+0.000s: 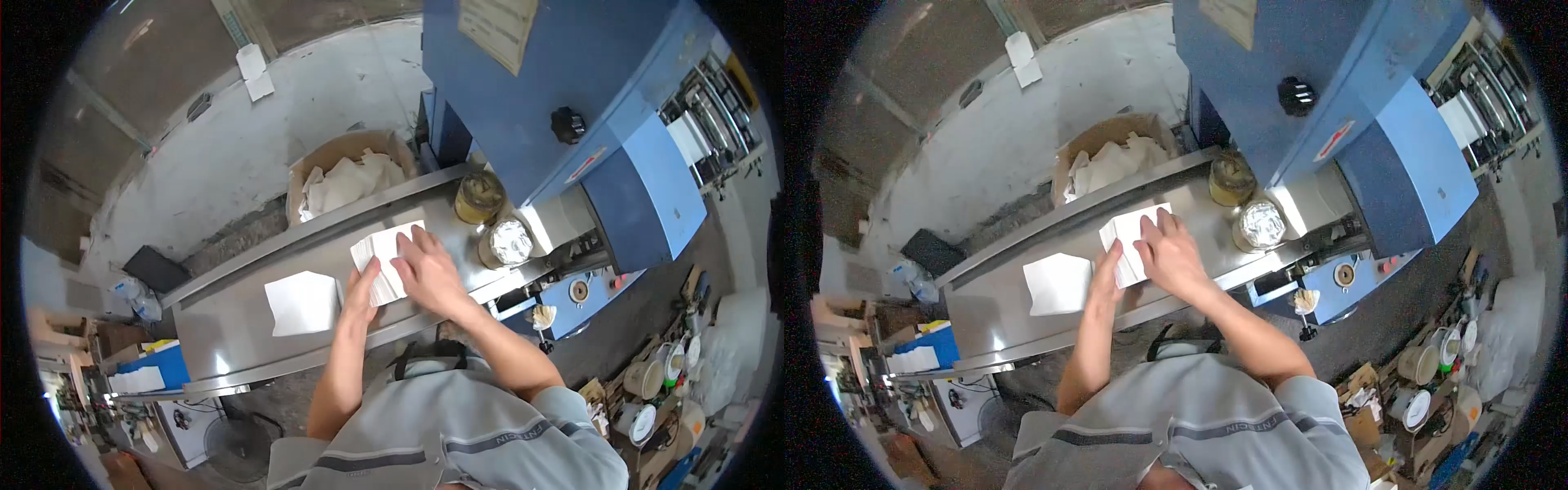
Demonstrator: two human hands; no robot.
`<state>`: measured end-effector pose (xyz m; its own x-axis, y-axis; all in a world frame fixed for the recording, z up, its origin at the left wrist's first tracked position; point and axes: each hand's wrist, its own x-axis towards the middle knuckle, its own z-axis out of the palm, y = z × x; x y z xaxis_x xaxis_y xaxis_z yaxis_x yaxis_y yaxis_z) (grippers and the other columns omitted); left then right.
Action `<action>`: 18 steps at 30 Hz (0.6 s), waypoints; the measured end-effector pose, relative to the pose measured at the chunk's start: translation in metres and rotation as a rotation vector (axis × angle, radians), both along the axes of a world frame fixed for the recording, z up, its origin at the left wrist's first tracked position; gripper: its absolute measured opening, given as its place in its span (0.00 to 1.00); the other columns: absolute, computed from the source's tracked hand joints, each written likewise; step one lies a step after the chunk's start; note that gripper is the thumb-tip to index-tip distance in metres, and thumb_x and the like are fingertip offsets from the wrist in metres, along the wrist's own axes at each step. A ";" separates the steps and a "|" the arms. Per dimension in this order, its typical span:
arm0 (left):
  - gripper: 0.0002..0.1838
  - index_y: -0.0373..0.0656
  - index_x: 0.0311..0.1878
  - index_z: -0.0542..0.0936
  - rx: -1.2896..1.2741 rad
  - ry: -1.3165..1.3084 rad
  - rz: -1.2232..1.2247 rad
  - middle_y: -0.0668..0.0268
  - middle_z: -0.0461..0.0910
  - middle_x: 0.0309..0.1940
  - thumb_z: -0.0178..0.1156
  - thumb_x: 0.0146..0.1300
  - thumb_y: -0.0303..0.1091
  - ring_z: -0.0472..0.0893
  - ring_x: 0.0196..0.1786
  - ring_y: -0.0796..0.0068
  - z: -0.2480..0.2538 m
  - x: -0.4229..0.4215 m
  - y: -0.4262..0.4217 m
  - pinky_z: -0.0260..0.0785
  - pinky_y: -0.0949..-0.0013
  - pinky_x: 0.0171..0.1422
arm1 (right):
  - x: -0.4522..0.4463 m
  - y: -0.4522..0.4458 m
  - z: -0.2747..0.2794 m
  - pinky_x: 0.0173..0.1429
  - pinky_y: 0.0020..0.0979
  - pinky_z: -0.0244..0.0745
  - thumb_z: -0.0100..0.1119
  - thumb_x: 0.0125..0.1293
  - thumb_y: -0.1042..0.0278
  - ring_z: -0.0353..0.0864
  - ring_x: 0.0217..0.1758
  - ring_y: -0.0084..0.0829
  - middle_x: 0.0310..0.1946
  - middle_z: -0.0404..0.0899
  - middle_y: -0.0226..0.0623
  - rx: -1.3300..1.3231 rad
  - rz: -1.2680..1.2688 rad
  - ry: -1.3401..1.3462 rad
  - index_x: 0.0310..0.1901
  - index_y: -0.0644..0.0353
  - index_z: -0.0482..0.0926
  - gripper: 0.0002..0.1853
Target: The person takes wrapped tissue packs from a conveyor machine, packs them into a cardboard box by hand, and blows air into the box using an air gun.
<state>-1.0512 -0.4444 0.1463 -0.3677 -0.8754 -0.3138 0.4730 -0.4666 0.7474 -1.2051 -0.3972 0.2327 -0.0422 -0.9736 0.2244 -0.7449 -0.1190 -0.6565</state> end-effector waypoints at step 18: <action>0.37 0.37 0.66 0.61 0.013 0.434 -0.417 0.60 0.72 0.57 0.59 0.62 0.54 0.73 0.59 0.68 0.008 0.020 0.086 0.69 0.65 0.60 | -0.018 0.100 0.011 0.57 0.30 0.71 0.62 0.61 0.60 0.74 0.55 0.30 0.53 0.73 0.42 0.421 -0.184 -1.225 0.63 0.68 0.61 0.34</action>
<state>-1.0311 -0.3585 0.1546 -0.7761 -0.6271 -0.0674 0.5091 -0.6859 0.5200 -1.2230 -0.2976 0.2439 -0.1393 -0.9174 -0.3729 0.3760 0.2993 -0.8769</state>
